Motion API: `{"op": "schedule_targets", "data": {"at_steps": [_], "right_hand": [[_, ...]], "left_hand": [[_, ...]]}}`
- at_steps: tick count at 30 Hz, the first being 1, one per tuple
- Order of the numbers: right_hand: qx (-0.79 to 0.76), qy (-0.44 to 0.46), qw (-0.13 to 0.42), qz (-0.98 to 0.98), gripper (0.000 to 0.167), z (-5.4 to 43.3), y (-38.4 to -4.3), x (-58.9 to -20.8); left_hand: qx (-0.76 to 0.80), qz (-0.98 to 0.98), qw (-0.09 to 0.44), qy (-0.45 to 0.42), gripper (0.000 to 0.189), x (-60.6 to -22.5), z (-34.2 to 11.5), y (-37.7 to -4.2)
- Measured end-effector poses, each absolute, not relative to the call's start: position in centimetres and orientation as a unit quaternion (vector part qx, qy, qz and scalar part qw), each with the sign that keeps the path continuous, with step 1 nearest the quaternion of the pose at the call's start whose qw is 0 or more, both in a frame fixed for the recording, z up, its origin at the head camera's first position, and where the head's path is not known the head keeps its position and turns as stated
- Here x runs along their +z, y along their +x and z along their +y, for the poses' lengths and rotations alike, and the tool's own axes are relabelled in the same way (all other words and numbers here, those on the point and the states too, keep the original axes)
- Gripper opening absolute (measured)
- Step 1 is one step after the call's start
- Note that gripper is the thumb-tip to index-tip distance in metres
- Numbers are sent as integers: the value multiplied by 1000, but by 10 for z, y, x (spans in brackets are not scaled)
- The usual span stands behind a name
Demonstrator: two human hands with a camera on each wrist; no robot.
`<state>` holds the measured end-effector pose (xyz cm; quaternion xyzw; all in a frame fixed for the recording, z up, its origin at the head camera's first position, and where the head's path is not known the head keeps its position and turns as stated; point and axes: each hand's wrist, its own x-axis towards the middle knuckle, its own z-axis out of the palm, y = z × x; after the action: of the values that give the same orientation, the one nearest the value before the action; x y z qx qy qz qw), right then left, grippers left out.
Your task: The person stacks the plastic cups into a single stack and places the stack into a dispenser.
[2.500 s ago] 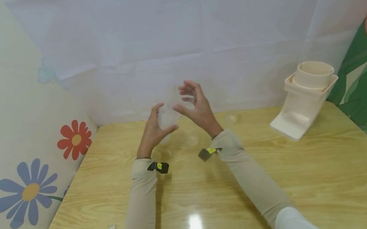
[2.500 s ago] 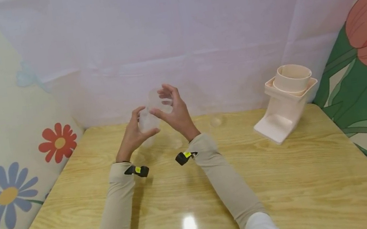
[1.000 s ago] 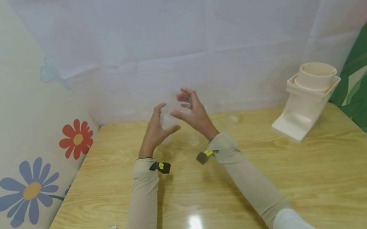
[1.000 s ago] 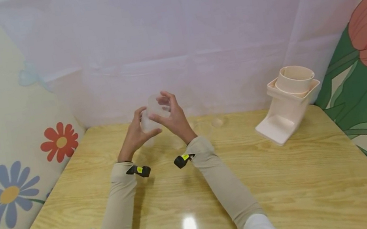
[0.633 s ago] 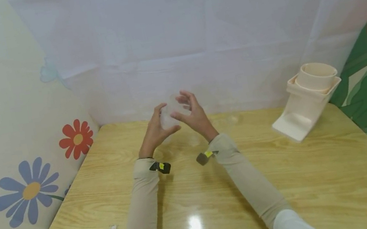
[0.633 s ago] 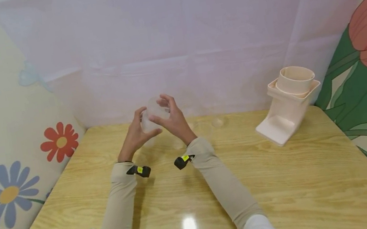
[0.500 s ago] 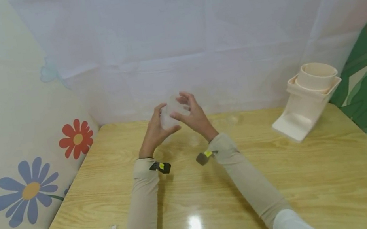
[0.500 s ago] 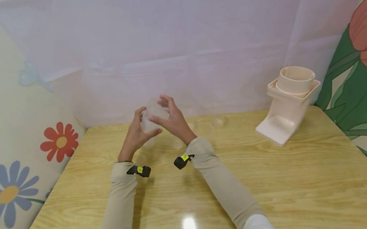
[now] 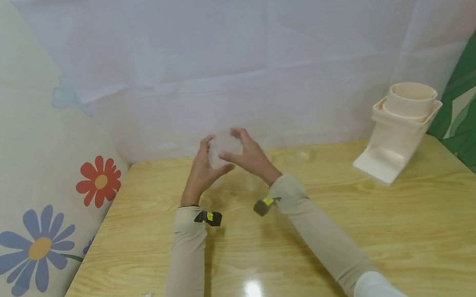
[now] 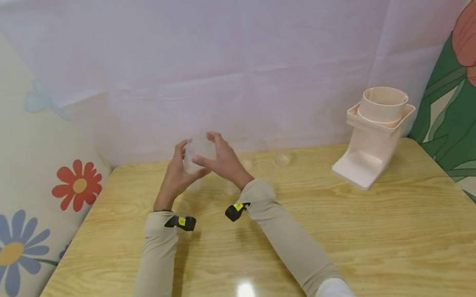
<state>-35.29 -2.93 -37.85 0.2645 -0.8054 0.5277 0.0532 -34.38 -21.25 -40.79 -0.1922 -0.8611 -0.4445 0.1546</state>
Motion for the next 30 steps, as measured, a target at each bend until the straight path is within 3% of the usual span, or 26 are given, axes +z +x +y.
{"op": "schedule_targets", "data": {"at_steps": [30], "right_hand": [[466,264,34,-844,78,-34,-353,-380]], "left_hand": [[-447,-859,153,-197,94,-407,-214,-343]]}}
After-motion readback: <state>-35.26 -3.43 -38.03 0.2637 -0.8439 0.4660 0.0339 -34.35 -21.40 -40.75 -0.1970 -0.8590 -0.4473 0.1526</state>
